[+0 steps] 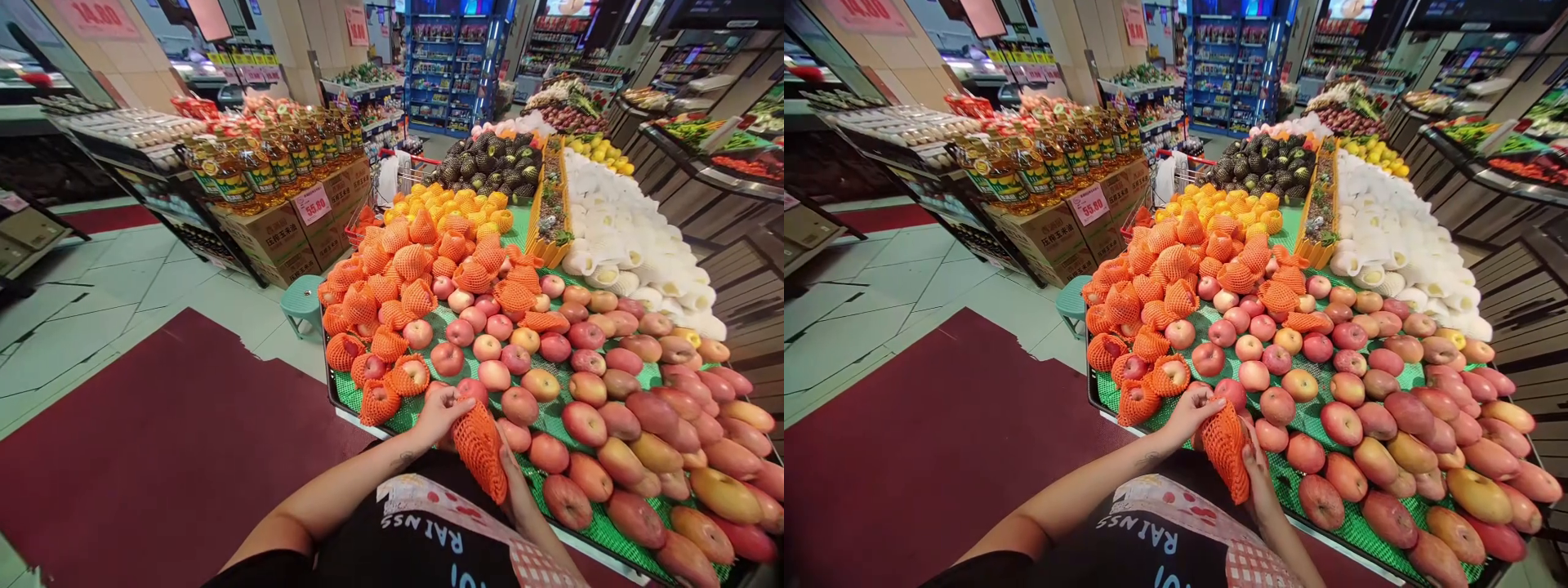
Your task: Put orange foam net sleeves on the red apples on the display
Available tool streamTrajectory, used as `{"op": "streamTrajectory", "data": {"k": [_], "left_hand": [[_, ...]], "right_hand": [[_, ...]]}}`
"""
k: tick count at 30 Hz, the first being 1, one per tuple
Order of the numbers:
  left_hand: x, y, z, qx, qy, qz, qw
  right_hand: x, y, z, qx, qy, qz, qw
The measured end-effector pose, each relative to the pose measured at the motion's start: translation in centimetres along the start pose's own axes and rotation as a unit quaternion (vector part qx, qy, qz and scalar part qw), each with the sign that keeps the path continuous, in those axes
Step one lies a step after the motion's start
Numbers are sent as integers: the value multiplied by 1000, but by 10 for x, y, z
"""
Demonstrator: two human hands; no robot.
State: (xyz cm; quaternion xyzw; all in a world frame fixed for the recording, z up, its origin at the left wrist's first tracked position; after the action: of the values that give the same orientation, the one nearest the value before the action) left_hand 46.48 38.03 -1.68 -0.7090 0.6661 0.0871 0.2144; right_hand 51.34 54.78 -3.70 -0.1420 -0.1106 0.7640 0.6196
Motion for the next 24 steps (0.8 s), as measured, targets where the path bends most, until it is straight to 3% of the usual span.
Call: {"op": "streamTrajectory", "data": {"k": [3, 7, 11, 17, 24], "left_hand": [[2, -5, 1, 6, 32, -3, 999], [-7, -19, 2, 102, -20, 84, 991], [-15, -29, 14, 191, -124, 157, 961], [-16, -21, 38, 187, -196, 131, 954], [-11, -24, 40, 180, -164, 82, 966]], "right_hand": [[2, -1, -9, -6, 17, -15, 1000], [3, 0, -5, 43, -30, -40, 998], [9, 2, 13, 86, -100, -66, 989], [23, 12, 52, 119, -223, -156, 955], [30, 21, 77, 55, -226, -62, 971]]}}
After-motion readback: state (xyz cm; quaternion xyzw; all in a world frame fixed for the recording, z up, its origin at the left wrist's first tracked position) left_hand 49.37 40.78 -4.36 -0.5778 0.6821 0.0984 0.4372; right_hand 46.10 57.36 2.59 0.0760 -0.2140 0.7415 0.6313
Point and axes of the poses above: each hand's wrist, its own y-axis towards the middle knuckle, its own x-axis out of the back of the hand, z = x × y, the point moved 3 cm from there along y, towards the middle knuckle, and after that the axes turned 13 degrees about -y, right-handed, at the moved point
